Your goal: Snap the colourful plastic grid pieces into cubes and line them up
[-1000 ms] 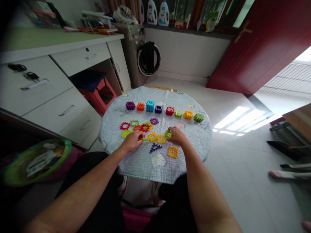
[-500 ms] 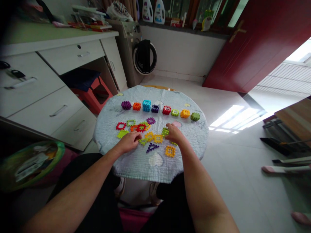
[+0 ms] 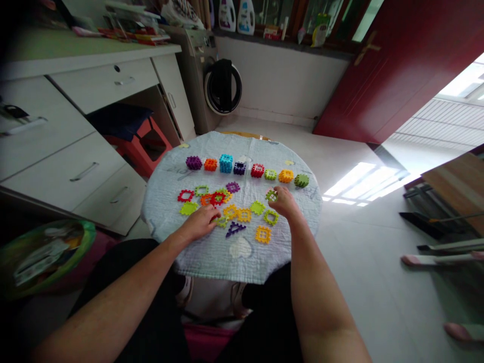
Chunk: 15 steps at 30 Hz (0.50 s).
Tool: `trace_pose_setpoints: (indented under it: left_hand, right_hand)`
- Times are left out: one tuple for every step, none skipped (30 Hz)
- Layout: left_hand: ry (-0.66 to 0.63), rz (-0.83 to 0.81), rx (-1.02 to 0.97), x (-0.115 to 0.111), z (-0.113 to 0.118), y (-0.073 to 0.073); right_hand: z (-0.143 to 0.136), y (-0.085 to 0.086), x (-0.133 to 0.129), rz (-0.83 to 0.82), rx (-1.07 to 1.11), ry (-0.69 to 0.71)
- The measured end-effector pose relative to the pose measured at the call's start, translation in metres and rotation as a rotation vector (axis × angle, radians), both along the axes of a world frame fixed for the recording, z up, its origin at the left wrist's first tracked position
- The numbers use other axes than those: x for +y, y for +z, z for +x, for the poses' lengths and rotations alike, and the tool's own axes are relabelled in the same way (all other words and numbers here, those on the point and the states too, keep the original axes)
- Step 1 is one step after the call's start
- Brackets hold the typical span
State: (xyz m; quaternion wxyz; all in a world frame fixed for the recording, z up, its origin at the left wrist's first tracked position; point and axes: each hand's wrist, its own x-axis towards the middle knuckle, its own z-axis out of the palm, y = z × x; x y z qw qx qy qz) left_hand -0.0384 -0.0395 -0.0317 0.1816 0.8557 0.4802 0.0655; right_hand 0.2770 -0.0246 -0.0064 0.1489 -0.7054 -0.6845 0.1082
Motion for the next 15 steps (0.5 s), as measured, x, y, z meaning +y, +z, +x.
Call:
trace_pose_setpoints:
  left_hand:
    - [-0.022, -0.017, -0.012, 0.000, 0.001, 0.000]
    - [-0.043, -0.038, -0.025, 0.000, 0.002, 0.000]
    - [-0.063, -0.058, -0.039, 0.000, 0.002, 0.000]
    - [-0.075, -0.072, -0.052, 0.001, 0.003, 0.000]
    - [-0.080, -0.079, -0.066, 0.001, 0.003, 0.001]
    - [-0.077, -0.079, -0.081, 0.000, 0.003, 0.002]
    - [-0.069, -0.075, -0.098, 0.000, 0.003, 0.003]
    - [-0.056, -0.069, -0.112, 0.000, 0.003, 0.004]
    - [-0.041, -0.060, -0.122, 0.000, 0.003, 0.005]
    - [-0.023, -0.048, -0.129, 0.000, 0.003, 0.006]
    - [0.000, -0.029, -0.137, 0.001, 0.003, 0.007]
    - [0.026, -0.002, -0.146, 0.002, 0.003, 0.007]
    - [0.054, 0.033, -0.158, 0.004, 0.002, 0.007]
    - [0.081, 0.074, -0.173, 0.007, 0.001, 0.007]
    - [0.108, 0.117, -0.186, 0.011, 0.000, 0.006]
  right_hand:
    - [0.000, -0.002, 0.000, -0.005, -0.006, 0.007]
    - [0.000, -0.003, 0.000, -0.010, -0.012, 0.015]
    - [0.001, -0.005, 0.001, -0.012, -0.017, 0.023]
    - [0.001, -0.007, 0.001, -0.013, -0.019, 0.027]
    - [0.001, -0.010, 0.003, -0.012, -0.016, 0.024]
    - [0.002, -0.013, 0.004, -0.008, -0.005, 0.011]
    - [0.002, -0.016, 0.006, -0.001, 0.013, -0.009]
    - [0.003, -0.018, 0.007, 0.008, 0.035, -0.032]
    - [0.004, -0.021, 0.009, 0.018, 0.058, -0.051]
    - [0.006, -0.024, 0.010, 0.026, 0.078, -0.066]
    - [0.007, -0.025, 0.011, 0.034, 0.091, -0.074]
    - [0.009, -0.026, 0.012, 0.038, 0.097, -0.075]
    - [0.011, -0.026, 0.012, 0.036, 0.095, -0.072]
    - [0.013, -0.026, 0.011, 0.026, 0.088, -0.071]
    - [0.015, -0.024, 0.010, 0.008, 0.077, -0.070]
